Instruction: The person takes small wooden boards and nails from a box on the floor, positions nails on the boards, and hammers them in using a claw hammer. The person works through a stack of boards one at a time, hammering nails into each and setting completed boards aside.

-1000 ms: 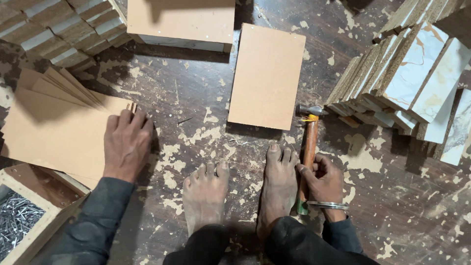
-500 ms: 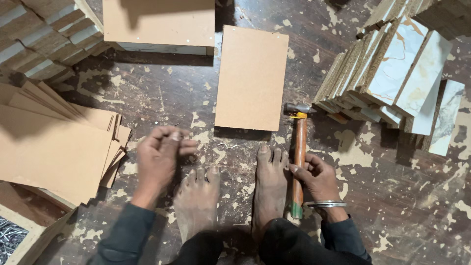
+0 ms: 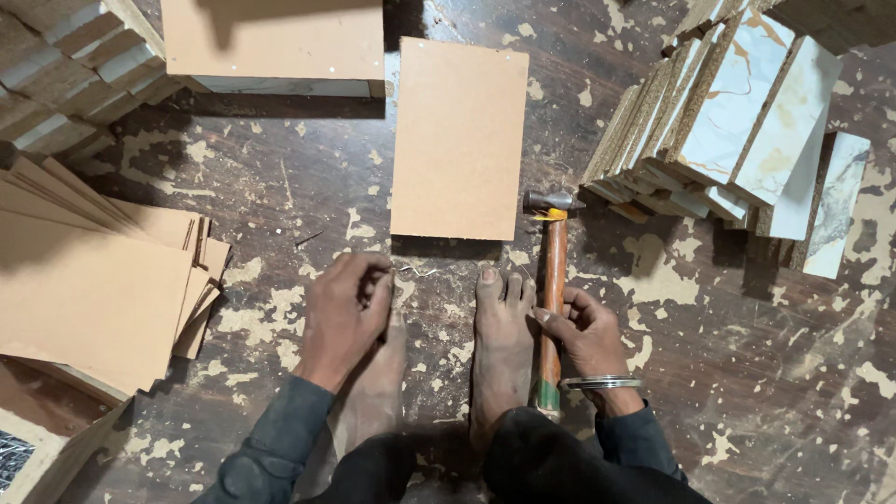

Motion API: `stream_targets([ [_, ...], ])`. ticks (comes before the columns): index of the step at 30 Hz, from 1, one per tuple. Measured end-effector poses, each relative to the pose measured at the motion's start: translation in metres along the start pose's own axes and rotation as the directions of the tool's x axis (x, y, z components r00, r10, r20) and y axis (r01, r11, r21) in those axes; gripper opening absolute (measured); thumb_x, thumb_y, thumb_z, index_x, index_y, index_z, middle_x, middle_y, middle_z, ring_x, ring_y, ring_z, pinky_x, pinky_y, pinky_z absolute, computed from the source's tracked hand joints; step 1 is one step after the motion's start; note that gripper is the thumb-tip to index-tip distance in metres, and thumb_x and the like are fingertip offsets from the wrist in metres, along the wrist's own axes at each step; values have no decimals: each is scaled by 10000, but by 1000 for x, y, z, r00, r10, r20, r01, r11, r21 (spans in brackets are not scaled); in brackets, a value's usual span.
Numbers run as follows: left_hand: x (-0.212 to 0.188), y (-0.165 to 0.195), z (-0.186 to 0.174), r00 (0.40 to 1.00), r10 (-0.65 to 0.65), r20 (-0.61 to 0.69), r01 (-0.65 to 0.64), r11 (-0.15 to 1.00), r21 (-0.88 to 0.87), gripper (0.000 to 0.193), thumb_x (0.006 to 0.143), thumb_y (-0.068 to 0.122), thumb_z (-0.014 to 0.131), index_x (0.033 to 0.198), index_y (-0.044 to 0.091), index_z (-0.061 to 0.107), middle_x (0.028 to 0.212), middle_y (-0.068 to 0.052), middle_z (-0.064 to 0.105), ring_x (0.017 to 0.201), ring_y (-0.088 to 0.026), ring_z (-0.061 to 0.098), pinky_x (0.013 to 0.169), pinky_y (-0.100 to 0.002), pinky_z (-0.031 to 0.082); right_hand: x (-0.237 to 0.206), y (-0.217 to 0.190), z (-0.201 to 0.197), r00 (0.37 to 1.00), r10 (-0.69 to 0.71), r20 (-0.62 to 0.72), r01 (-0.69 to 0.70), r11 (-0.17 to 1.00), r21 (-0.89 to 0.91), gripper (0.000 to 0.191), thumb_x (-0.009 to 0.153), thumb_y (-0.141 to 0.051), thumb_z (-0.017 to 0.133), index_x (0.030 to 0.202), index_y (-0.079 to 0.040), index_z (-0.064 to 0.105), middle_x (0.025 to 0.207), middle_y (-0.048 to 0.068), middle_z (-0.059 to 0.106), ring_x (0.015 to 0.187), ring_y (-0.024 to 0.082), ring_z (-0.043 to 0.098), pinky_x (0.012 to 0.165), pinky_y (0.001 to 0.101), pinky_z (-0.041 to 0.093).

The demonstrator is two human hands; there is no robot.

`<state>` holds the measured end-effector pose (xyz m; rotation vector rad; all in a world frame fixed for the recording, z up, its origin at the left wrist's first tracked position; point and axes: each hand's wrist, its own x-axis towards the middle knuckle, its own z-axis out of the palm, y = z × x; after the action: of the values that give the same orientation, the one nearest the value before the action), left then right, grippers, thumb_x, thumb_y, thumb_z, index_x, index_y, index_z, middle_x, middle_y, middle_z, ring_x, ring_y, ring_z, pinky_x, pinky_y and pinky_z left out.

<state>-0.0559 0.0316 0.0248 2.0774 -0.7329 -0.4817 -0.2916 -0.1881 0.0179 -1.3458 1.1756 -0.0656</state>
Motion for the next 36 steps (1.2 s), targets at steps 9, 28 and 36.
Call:
stream_targets([
  [9, 28, 11, 54, 862, 423, 280, -497, 814, 301, 446, 855, -58, 614, 1281, 59, 671, 1025, -134, 680, 740, -217, 677, 538, -306, 584, -20, -21, 1, 948, 201, 247, -298, 836, 461, 343, 879, -112, 643, 1192, 28, 639, 857, 65, 671, 693, 191, 686, 606, 365, 603],
  [28, 0, 31, 68, 851, -194, 488, 501, 577, -645, 89, 969, 41, 580, 1014, -35, 590, 922, -90, 697, 798, -148, 746, 712, -280, 679, -19, -12, 4, 950, 223, 218, -295, 870, 395, 307, 945, -117, 612, 1219, 21, 623, 841, 107, 672, 655, 198, 674, 567, 363, 599],
  [36, -19, 26, 59, 769, -192, 610, 637, 302, -709, 308, 994, 37, 583, 1288, -34, 640, 937, -81, 691, 793, -140, 690, 716, -286, 646, -19, -11, 6, 959, 204, 198, -263, 901, 346, 308, 958, -122, 613, 1233, 15, 621, 833, 97, 661, 614, 194, 662, 555, 354, 590],
])
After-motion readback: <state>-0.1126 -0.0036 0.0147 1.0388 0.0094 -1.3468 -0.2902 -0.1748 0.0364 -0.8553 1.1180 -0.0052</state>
